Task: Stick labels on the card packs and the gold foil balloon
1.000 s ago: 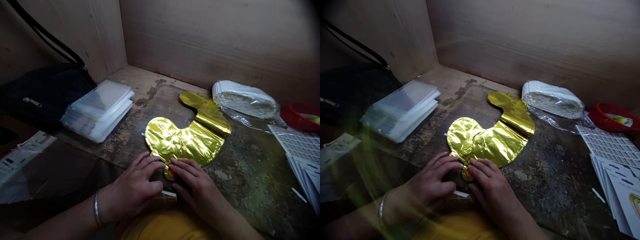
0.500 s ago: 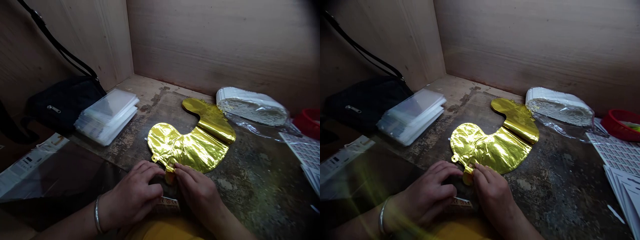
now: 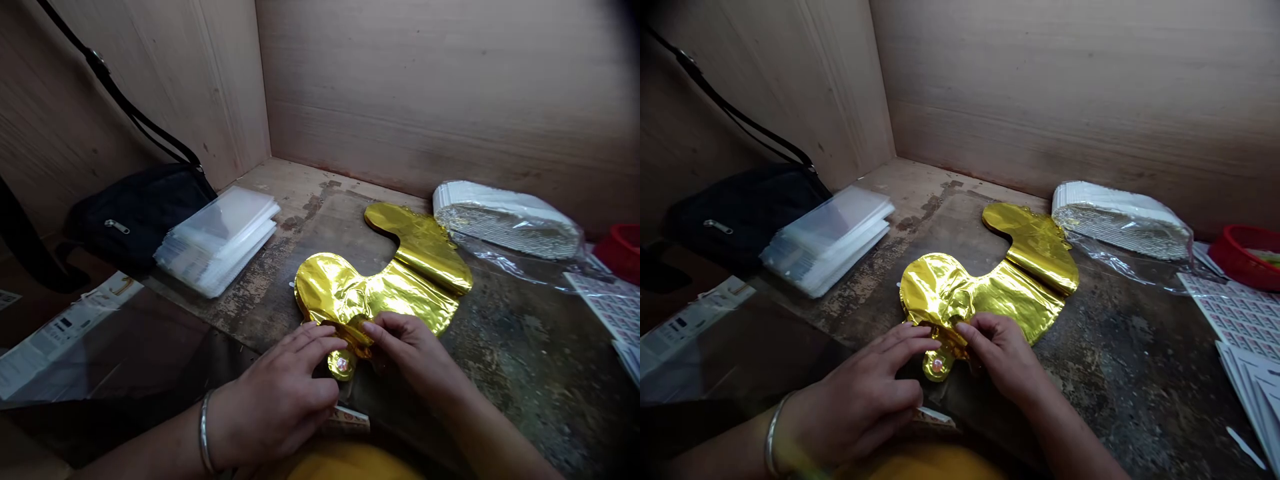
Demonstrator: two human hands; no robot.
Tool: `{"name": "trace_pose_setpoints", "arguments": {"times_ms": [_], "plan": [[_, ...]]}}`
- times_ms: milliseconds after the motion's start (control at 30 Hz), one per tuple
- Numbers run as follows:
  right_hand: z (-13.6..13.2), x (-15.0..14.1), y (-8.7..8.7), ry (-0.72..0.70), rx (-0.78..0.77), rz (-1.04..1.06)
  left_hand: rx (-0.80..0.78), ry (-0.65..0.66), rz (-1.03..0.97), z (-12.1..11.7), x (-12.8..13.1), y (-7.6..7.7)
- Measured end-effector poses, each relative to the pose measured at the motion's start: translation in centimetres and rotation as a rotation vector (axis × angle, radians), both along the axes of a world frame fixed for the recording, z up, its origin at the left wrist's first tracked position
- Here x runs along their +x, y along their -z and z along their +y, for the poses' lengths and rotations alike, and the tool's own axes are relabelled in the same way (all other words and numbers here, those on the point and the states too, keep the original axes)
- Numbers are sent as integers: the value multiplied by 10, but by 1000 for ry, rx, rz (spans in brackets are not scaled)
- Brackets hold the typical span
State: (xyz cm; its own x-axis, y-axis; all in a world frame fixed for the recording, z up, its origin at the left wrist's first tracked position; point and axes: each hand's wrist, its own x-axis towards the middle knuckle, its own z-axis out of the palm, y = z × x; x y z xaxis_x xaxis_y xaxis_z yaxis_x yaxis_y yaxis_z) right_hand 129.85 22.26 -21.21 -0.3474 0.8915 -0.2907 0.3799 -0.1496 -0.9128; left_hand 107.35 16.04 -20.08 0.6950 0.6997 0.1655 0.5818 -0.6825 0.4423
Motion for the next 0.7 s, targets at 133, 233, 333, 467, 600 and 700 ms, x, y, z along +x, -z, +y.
{"name": "trace_pose_setpoints", "arguments": {"times_ms": [133, 233, 333, 467, 600, 700], "plan": [[5, 1, 2, 7, -21, 71, 78, -14, 110, 3, 10, 7], [5, -1, 4, 63, 22, 90, 102, 19, 137, 7, 14, 12], [0, -4, 4, 155, 116, 80, 78, 53, 118, 13, 17, 12], [-12, -4, 8, -47, 479, -54, 96, 23, 125, 21, 19, 13], [-16, 0, 6, -152, 668, -165, 218, 18, 101, 28, 19, 25], [6, 9, -9, -79, 448, -237, 312, 65, 76, 33, 18, 42]]}}
